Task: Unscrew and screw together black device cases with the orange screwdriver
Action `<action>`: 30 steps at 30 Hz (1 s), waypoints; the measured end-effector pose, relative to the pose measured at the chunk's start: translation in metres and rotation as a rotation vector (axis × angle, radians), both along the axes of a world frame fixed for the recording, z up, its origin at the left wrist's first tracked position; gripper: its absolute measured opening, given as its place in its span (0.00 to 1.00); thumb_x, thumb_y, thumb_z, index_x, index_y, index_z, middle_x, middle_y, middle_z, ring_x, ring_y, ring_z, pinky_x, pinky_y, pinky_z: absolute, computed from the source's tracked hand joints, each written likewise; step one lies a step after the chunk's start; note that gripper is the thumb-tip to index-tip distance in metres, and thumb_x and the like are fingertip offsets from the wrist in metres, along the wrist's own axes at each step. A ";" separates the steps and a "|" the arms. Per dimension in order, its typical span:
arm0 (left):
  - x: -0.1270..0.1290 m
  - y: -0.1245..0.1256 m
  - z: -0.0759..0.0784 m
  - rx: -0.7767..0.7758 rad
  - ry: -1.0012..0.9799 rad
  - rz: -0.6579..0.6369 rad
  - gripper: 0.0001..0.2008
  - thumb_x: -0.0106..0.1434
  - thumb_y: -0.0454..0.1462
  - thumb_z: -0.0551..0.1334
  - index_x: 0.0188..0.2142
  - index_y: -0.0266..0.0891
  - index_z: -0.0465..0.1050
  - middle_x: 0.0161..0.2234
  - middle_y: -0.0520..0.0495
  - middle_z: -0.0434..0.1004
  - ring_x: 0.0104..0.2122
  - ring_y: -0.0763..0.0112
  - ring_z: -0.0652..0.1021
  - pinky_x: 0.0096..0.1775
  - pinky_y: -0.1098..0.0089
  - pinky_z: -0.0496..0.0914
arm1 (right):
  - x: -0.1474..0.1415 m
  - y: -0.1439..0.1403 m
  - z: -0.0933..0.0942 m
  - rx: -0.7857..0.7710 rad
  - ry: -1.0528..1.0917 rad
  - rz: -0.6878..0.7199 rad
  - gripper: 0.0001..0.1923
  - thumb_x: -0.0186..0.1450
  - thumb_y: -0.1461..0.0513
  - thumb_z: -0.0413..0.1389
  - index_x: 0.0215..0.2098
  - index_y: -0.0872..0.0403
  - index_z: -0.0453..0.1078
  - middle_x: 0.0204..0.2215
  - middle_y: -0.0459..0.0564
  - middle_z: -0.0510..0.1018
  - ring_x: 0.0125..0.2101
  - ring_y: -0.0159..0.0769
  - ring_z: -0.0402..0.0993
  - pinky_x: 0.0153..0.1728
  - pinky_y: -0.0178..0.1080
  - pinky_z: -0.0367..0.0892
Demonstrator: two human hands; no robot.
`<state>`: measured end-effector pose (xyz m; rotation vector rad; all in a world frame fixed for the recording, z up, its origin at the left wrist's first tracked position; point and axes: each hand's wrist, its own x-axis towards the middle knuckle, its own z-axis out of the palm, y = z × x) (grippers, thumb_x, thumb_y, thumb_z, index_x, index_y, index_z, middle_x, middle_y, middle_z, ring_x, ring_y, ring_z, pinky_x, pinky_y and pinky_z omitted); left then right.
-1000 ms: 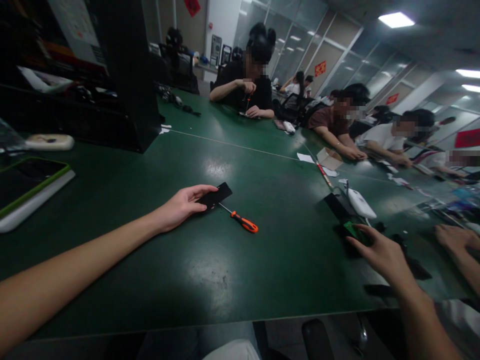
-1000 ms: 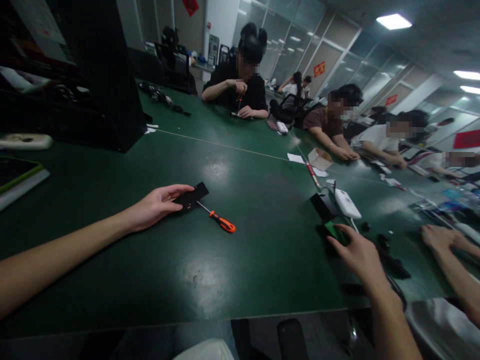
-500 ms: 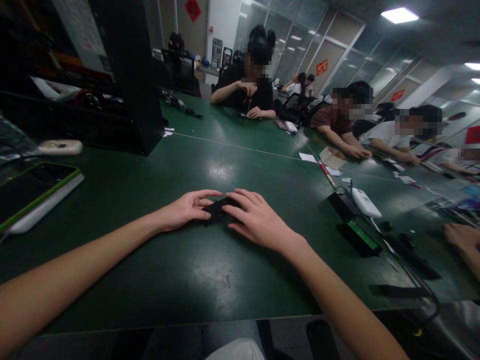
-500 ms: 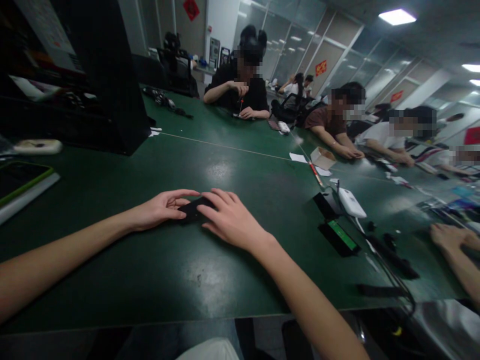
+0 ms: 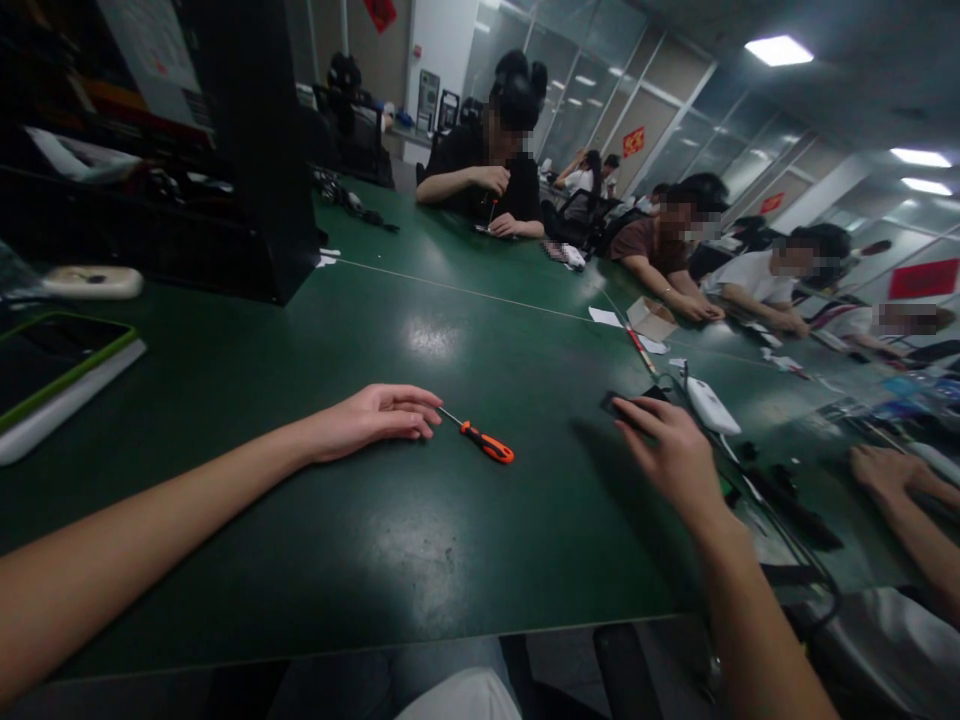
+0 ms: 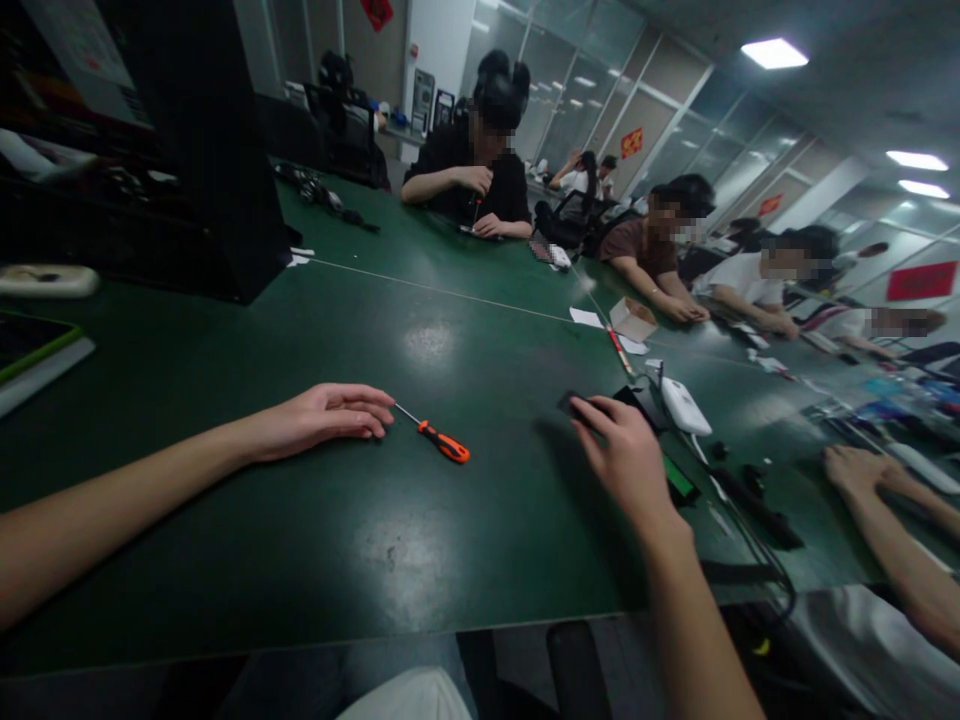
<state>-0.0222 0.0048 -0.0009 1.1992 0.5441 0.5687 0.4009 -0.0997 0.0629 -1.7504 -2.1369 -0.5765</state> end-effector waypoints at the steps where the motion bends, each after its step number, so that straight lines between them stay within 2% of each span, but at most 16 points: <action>1: 0.000 0.000 0.000 0.016 0.015 0.004 0.19 0.64 0.38 0.70 0.54 0.37 0.76 0.48 0.41 0.81 0.43 0.68 0.81 0.48 0.69 0.74 | 0.025 -0.009 -0.001 0.033 0.004 -0.064 0.22 0.73 0.51 0.49 0.56 0.53 0.75 0.51 0.60 0.78 0.49 0.52 0.76 0.50 0.55 0.73; 3: 0.001 -0.001 -0.001 0.045 0.045 0.009 0.19 0.65 0.39 0.69 0.54 0.38 0.76 0.48 0.41 0.81 0.42 0.69 0.81 0.48 0.68 0.74 | 0.066 -0.025 -0.003 0.098 0.007 -0.179 0.26 0.72 0.48 0.48 0.53 0.56 0.77 0.46 0.64 0.80 0.45 0.57 0.77 0.46 0.59 0.74; 5: 0.001 -0.001 -0.001 0.065 0.058 0.010 0.18 0.65 0.40 0.69 0.54 0.38 0.77 0.48 0.42 0.81 0.42 0.69 0.81 0.49 0.68 0.74 | 0.093 -0.040 -0.009 0.101 0.010 -0.255 0.27 0.72 0.46 0.47 0.52 0.54 0.78 0.46 0.64 0.80 0.44 0.58 0.78 0.45 0.59 0.74; 9: 0.001 0.000 -0.002 0.069 0.077 0.026 0.17 0.65 0.40 0.69 0.52 0.38 0.78 0.47 0.42 0.82 0.42 0.68 0.81 0.48 0.68 0.75 | 0.117 -0.055 -0.028 0.012 0.065 -0.319 0.25 0.71 0.46 0.48 0.53 0.48 0.77 0.48 0.59 0.80 0.46 0.54 0.79 0.48 0.56 0.75; 15: 0.000 0.000 -0.003 0.068 0.087 0.029 0.16 0.65 0.39 0.69 0.52 0.38 0.78 0.46 0.42 0.82 0.43 0.67 0.81 0.49 0.67 0.75 | 0.132 -0.051 -0.047 0.055 0.130 -0.319 0.29 0.69 0.44 0.50 0.53 0.53 0.78 0.48 0.59 0.80 0.46 0.52 0.79 0.50 0.53 0.73; 20: -0.001 0.000 -0.003 0.092 0.095 0.029 0.17 0.66 0.40 0.69 0.53 0.39 0.78 0.49 0.41 0.81 0.44 0.66 0.81 0.49 0.66 0.75 | 0.136 -0.052 -0.048 0.064 0.182 -0.319 0.28 0.70 0.44 0.50 0.53 0.53 0.78 0.48 0.59 0.80 0.47 0.50 0.79 0.51 0.51 0.72; 30: -0.001 0.000 -0.004 0.108 0.111 0.016 0.17 0.66 0.41 0.68 0.53 0.38 0.78 0.47 0.40 0.81 0.44 0.64 0.80 0.51 0.63 0.75 | 0.129 -0.057 -0.049 0.095 0.266 -0.273 0.24 0.70 0.48 0.50 0.50 0.53 0.78 0.49 0.58 0.81 0.50 0.48 0.78 0.55 0.51 0.70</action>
